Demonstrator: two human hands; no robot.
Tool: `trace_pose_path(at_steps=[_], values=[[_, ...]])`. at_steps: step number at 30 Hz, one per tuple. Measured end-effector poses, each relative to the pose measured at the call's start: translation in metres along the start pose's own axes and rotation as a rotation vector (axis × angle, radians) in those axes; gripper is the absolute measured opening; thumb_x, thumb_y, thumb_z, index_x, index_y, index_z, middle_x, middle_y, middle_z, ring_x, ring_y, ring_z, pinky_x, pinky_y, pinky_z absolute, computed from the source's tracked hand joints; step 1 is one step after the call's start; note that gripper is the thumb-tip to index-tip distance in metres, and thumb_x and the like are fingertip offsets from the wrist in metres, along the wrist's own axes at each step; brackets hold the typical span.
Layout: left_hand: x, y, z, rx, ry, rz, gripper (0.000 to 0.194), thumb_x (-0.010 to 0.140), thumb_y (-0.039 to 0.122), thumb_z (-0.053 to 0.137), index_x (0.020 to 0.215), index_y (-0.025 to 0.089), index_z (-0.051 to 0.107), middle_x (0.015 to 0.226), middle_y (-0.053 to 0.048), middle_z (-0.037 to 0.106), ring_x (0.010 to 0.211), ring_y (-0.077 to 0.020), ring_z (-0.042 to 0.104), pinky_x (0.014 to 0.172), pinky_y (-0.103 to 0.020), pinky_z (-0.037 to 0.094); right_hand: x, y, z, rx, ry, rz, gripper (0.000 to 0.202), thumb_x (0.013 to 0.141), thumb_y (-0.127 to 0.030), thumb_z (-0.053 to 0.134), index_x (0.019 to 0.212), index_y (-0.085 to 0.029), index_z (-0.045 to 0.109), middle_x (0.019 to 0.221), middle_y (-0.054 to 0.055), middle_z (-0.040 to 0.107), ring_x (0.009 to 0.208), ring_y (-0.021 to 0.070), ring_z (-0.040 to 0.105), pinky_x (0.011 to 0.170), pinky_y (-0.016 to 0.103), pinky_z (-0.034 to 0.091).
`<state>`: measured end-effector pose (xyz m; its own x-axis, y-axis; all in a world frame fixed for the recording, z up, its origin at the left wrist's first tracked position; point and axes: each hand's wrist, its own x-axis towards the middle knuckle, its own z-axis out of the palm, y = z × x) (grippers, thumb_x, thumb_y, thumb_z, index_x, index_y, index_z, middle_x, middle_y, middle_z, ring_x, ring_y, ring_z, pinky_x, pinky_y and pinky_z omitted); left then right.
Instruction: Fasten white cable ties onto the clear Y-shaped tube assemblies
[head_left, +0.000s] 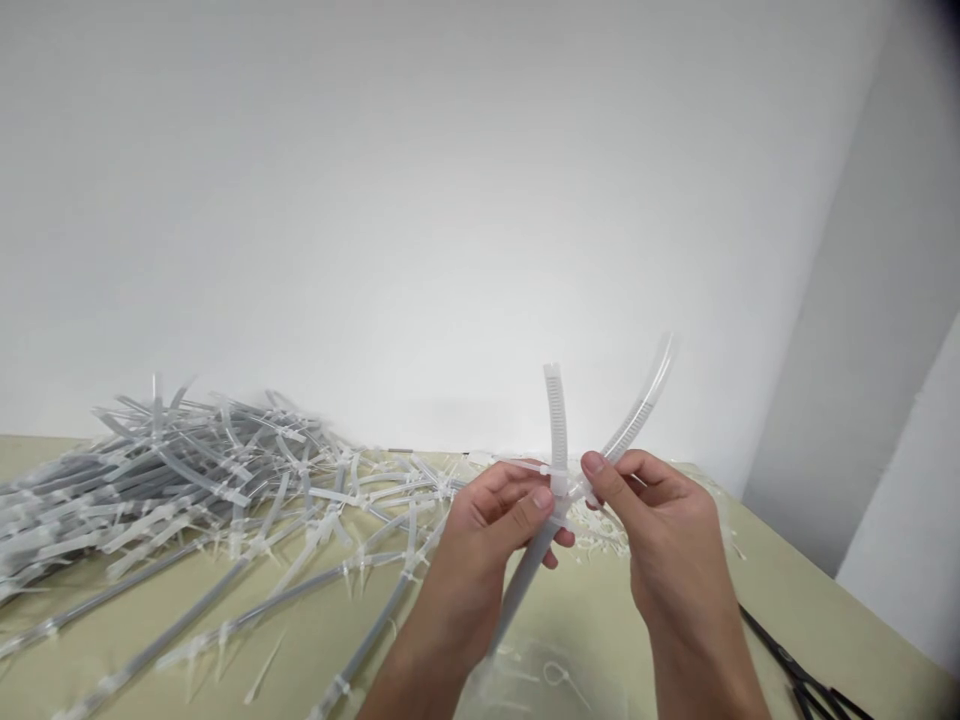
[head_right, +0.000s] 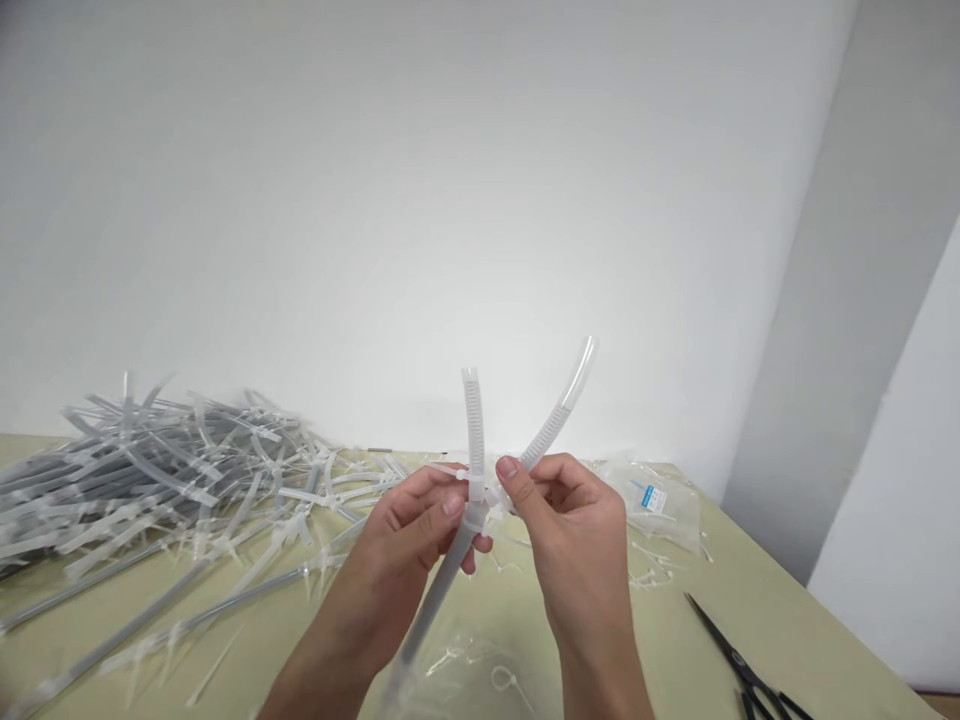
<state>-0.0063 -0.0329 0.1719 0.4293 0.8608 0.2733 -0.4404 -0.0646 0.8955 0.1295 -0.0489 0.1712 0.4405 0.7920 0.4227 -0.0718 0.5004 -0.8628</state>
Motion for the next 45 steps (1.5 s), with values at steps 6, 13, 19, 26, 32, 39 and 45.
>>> trace_pose_path(at_steps=[6, 13, 19, 26, 32, 39, 45], values=[[0.0, -0.002, 0.005, -0.057, 0.216, 0.097, 0.015, 0.079, 0.027, 0.068, 0.089, 0.019, 0.061, 0.077, 0.002, 0.06, 0.059, -0.009, 0.059, 0.052, -0.018, 0.042, 0.003, 0.003, 0.008, 0.13, 0.035, -0.01, 0.04, 0.084, -0.057, 0.049, 0.094, -0.022, 0.066, 0.082, 0.003, 0.065, 0.072, 0.0159, 0.057, 0.067, 0.029, 0.044], [-0.002, 0.012, -0.003, -0.307, 0.386, 0.114, 0.013, 0.08, 0.024, 0.067, 0.088, 0.019, 0.058, 0.067, 0.001, 0.064, 0.061, -0.0089, 0.06, 0.062, -0.017, 0.05, -0.006, 0.004, 0.017, -0.062, -0.292, 0.017, 0.035, 0.082, -0.05, 0.059, 0.107, -0.025, 0.062, 0.089, 0.003, 0.068, 0.085, 0.0199, 0.061, 0.082, 0.036, 0.043], [-0.006, 0.013, 0.0, -0.476, 0.356, 0.118, 0.008, 0.08, 0.021, 0.066, 0.08, 0.018, 0.058, 0.07, 0.001, 0.064, 0.062, -0.0074, 0.061, 0.06, -0.015, 0.051, -0.013, 0.007, 0.027, -0.07, -0.412, 0.097, 0.056, 0.077, -0.044, 0.068, 0.127, -0.027, 0.048, 0.101, 0.003, 0.067, 0.084, 0.0176, 0.061, 0.082, 0.036, 0.045], [-0.007, 0.012, 0.002, -0.446, 0.429, 0.161, 0.016, 0.076, 0.025, 0.07, 0.082, 0.021, 0.056, 0.061, 0.003, 0.06, 0.056, -0.0103, 0.059, 0.054, -0.018, 0.047, -0.023, -0.001, 0.037, -0.127, -0.621, 0.035, 0.019, 0.082, -0.031, 0.063, 0.101, -0.028, 0.06, 0.097, -0.001, 0.065, 0.085, 0.0161, 0.062, 0.073, 0.03, 0.049], [-0.005, 0.011, 0.003, -0.361, 0.383, 0.208, 0.014, 0.074, 0.022, 0.072, 0.08, 0.016, 0.061, 0.072, 0.0, 0.063, 0.061, -0.0083, 0.058, 0.058, -0.017, 0.047, -0.03, 0.007, 0.048, 0.025, -0.4, 0.041, 0.024, 0.086, -0.039, 0.058, 0.107, -0.028, 0.061, 0.101, 0.0, 0.065, 0.093, 0.0163, 0.058, 0.084, 0.031, 0.045], [-0.009, 0.009, 0.007, -0.262, 0.313, 0.212, 0.01, 0.078, 0.023, 0.068, 0.08, 0.015, 0.062, 0.066, 0.0, 0.062, 0.055, -0.0075, 0.053, 0.055, -0.017, 0.046, -0.031, 0.011, 0.052, 0.483, -0.237, 0.177, 0.013, 0.079, -0.032, 0.068, 0.087, -0.022, 0.069, 0.085, 0.0, 0.063, 0.073, 0.0108, 0.052, 0.067, 0.023, 0.044], [-0.011, 0.006, 0.01, -0.186, 0.291, 0.19, 0.011, 0.077, 0.023, 0.069, 0.079, 0.017, 0.062, 0.063, 0.001, 0.061, 0.053, -0.0088, 0.052, 0.054, -0.02, 0.046, -0.028, 0.006, 0.048, 0.653, -0.222, 0.302, 0.01, 0.076, -0.028, 0.072, 0.075, -0.02, 0.067, 0.063, -0.003, 0.052, 0.057, 0.0071, 0.042, 0.051, 0.018, 0.039]])
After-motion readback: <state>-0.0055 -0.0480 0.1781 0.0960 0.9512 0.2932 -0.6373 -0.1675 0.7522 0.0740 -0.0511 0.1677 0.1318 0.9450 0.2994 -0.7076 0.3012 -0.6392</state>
